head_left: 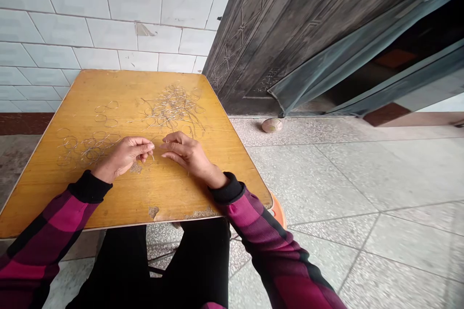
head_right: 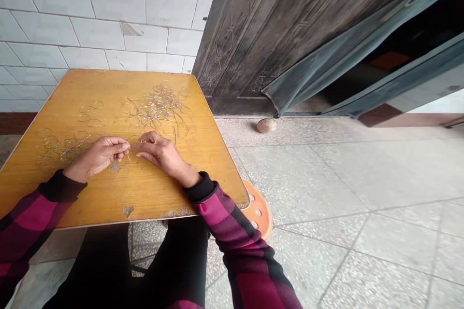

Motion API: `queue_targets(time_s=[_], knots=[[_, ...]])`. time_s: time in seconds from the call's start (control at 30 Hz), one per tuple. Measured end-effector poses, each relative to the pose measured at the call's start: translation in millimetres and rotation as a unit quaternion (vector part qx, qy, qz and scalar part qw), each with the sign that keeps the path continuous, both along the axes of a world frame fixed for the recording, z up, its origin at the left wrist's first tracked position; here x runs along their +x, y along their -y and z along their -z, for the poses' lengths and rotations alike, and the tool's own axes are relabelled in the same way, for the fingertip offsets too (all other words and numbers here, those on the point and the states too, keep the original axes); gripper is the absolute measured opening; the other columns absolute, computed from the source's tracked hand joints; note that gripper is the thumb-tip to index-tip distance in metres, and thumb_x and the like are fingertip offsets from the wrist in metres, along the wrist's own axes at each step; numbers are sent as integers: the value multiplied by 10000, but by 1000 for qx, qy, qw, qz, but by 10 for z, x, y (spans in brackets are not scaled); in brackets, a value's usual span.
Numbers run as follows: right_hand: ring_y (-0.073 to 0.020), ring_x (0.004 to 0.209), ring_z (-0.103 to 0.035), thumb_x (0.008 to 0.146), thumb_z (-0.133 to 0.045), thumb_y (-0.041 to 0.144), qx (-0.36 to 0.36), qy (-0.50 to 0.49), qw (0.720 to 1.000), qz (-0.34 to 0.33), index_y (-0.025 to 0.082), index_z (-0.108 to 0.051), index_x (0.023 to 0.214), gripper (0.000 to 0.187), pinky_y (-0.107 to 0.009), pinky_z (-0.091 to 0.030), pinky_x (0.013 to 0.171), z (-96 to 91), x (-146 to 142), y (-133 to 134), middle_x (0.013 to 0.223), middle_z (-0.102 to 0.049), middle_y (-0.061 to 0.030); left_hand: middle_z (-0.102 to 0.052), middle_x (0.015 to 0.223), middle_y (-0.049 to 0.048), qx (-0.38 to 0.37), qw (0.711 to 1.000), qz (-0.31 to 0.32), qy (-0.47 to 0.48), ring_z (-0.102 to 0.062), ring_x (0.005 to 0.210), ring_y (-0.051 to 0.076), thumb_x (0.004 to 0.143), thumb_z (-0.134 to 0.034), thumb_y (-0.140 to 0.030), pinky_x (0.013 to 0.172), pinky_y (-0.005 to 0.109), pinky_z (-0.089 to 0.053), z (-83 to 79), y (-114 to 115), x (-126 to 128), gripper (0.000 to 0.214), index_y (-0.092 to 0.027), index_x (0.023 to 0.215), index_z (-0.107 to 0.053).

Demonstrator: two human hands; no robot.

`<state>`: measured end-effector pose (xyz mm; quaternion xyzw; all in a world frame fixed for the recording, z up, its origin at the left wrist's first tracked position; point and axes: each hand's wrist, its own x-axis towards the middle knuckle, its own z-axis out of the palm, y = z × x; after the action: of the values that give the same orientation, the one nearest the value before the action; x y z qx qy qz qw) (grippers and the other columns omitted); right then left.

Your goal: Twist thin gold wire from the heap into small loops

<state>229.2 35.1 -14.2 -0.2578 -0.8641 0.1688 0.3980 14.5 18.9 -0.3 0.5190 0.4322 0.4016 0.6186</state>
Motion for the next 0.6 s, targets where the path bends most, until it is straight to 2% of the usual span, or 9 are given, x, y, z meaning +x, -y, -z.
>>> queue_targets(time_s=[0.07,0.13,0.33,0.6], knots=[[-165,911,-623,934,-556,323,71,36,997,8,179,-691,1026,217,-291,-520,779,11,23,-4,1028,-633,-93,-630,641,16,-28,999,10,23,-518,542,75,691,-751,-309,539,221,-393,7,8,5,200,-131,650,-671],[-163,892,-628,952,-520,328,95,54,994,27,181,-684,1032,234,-279,-515,757,19,38,-8,991,-644,-88,-652,668,28,-55,997,26,44,-551,570,88,684,-770,-318,564,229,-424,24,13,4,206,-130,682,-685],[-144,755,-592,978,-448,389,80,113,988,61,175,-671,953,309,-252,-463,659,-11,41,22,860,-623,-73,-682,693,55,-83,993,39,76,-601,621,116,681,-793,-325,615,257,-477,81,18,28,220,-128,709,-698],[-109,649,-506,995,-413,384,90,152,978,109,144,-642,869,354,-231,-362,568,-43,1,88,808,-574,-57,-714,729,68,-82,988,16,129,-650,690,147,653,-816,-293,695,297,-516,104,52,103,224,-117,760,-728]])
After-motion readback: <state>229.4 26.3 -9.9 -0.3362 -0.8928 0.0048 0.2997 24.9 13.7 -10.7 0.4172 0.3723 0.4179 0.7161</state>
